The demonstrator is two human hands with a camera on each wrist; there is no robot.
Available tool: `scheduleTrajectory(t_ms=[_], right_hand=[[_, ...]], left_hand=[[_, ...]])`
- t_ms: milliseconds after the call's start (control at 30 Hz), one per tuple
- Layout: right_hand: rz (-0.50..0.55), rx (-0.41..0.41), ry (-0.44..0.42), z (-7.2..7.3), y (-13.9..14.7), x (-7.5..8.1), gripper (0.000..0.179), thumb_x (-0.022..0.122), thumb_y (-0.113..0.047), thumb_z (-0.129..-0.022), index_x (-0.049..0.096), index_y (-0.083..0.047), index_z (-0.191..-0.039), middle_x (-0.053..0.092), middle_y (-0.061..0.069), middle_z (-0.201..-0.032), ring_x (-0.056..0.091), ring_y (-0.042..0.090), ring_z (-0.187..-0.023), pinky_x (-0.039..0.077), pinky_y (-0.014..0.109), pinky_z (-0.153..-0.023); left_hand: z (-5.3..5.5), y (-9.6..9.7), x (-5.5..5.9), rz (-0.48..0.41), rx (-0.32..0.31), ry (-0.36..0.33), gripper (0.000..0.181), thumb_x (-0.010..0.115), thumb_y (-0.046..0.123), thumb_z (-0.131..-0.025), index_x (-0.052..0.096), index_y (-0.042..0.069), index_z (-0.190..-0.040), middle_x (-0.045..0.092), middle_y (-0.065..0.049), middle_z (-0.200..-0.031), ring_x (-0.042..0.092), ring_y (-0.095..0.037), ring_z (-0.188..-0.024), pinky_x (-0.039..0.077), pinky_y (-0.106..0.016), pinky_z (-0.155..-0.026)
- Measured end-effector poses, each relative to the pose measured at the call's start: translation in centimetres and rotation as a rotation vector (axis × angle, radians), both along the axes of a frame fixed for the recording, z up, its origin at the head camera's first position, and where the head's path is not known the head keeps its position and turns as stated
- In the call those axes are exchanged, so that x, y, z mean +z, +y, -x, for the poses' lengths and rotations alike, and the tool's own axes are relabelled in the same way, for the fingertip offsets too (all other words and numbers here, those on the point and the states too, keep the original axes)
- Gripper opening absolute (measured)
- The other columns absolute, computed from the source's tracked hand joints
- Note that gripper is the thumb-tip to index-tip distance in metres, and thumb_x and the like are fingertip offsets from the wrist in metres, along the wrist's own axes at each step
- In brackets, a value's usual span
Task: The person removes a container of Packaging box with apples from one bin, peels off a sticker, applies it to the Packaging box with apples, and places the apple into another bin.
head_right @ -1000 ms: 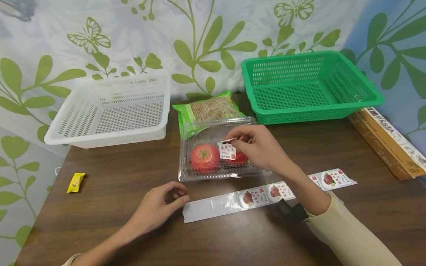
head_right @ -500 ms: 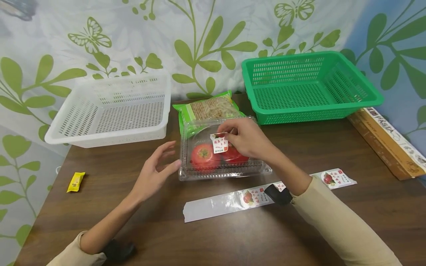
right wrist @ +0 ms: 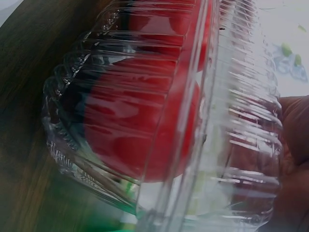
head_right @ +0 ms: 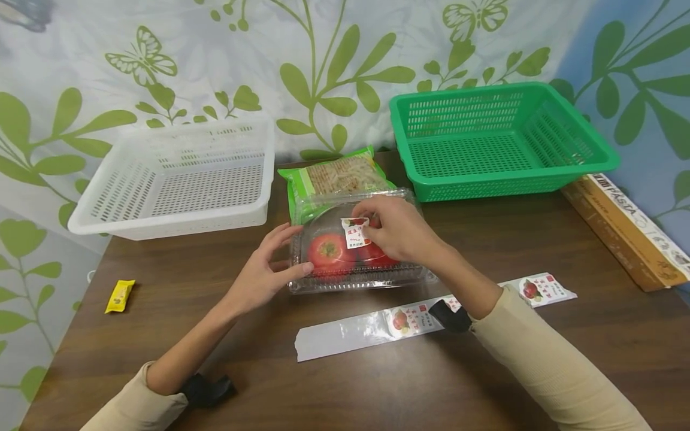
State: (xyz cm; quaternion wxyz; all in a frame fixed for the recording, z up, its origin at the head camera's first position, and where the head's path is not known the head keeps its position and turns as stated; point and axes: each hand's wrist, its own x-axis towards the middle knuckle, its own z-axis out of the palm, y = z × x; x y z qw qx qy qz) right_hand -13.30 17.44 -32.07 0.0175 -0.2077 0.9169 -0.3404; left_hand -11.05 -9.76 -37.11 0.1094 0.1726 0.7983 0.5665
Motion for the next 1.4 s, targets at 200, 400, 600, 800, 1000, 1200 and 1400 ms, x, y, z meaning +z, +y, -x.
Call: scheduleTrajectory(t_ms=[200,400,600,800,1000,1200,1400], right_hand=[[-0.054,0.009,0.014,-0.1,0.0,-0.2,0.032,0.07,0.0,-0.087,0.067,-0.005,-0.119,0.066,0.008,-0.101,0.058,0.023,-0.082,0.049,0.039,-0.073],[-0.062,-0.029,0.002,-0.4,0.2,-0.3,0.054,0.072,-0.002,-0.087,0.051,0.0,-0.137,0.061,0.012,-0.104,0.058,0.026,-0.088,0.051,0.043,-0.079],[-0.093,-0.023,0.079,-0.8,0.5,-0.6,0.033,0.075,-0.006,-0.086,0.064,-0.003,-0.118,0.054,0.013,-0.111,0.055,0.03,-0.097,0.05,0.047,-0.084],[-0.278,0.055,0.217,-1.0,0.8,-1.1,0.033,0.074,-0.015,-0.089,0.072,-0.011,-0.121,0.054,0.018,-0.118,0.044,0.036,-0.114,0.044,0.053,-0.093],[-0.452,0.113,0.268,-1.0,1.0,-1.7,0.046,0.062,-0.028,-0.097,0.056,-0.019,-0.142,0.037,0.027,-0.145,0.027,0.046,-0.134,0.024,0.061,-0.11],[-0.529,0.075,0.178,-0.8,0.7,-1.9,0.05,0.047,-0.041,-0.102,0.045,-0.026,-0.15,0.013,0.023,-0.16,0.008,0.045,-0.144,0.008,0.064,-0.113],[-0.555,0.027,0.166,-0.7,0.6,-2.2,0.055,0.043,-0.049,-0.101,0.041,-0.026,-0.152,0.01,0.02,-0.162,0.005,0.044,-0.145,0.006,0.064,-0.113]], left_hand=[[0.1,0.1,-0.2,0.003,-0.006,-0.006,0.069,0.077,0.023,-0.087,0.045,0.014,-0.147,0.02,-0.014,-0.158,0.037,-0.033,-0.134,0.046,-0.049,-0.1],[0.2,0.2,-0.3,0.006,-0.016,0.009,0.069,0.077,0.023,-0.087,0.044,0.017,-0.147,0.023,-0.012,-0.157,0.041,-0.033,-0.131,0.047,-0.05,-0.098],[0.2,0.2,-0.3,0.017,-0.015,0.011,0.068,0.077,0.024,-0.087,0.045,0.018,-0.146,0.025,-0.011,-0.157,0.042,-0.031,-0.13,0.047,-0.049,-0.098],[0.3,0.1,-0.5,0.017,-0.022,0.007,0.068,0.076,0.023,-0.087,0.044,0.02,-0.146,0.026,-0.005,-0.155,0.043,-0.03,-0.129,0.047,-0.048,-0.098],[0.2,0.1,-0.4,0.022,-0.039,-0.006,0.07,0.076,0.024,-0.088,0.041,0.019,-0.148,0.025,-0.004,-0.155,0.042,-0.031,-0.128,0.044,-0.05,-0.101],[0.1,0.1,-0.2,0.035,-0.036,-0.024,0.072,0.075,0.025,-0.087,0.039,0.018,-0.149,0.023,-0.006,-0.156,0.041,-0.033,-0.129,0.041,-0.052,-0.103],[0.0,0.2,-0.2,0.012,-0.028,-0.058,0.072,0.076,0.025,-0.088,0.039,0.018,-0.149,0.022,-0.003,-0.157,0.044,-0.035,-0.127,0.045,-0.049,-0.1]])
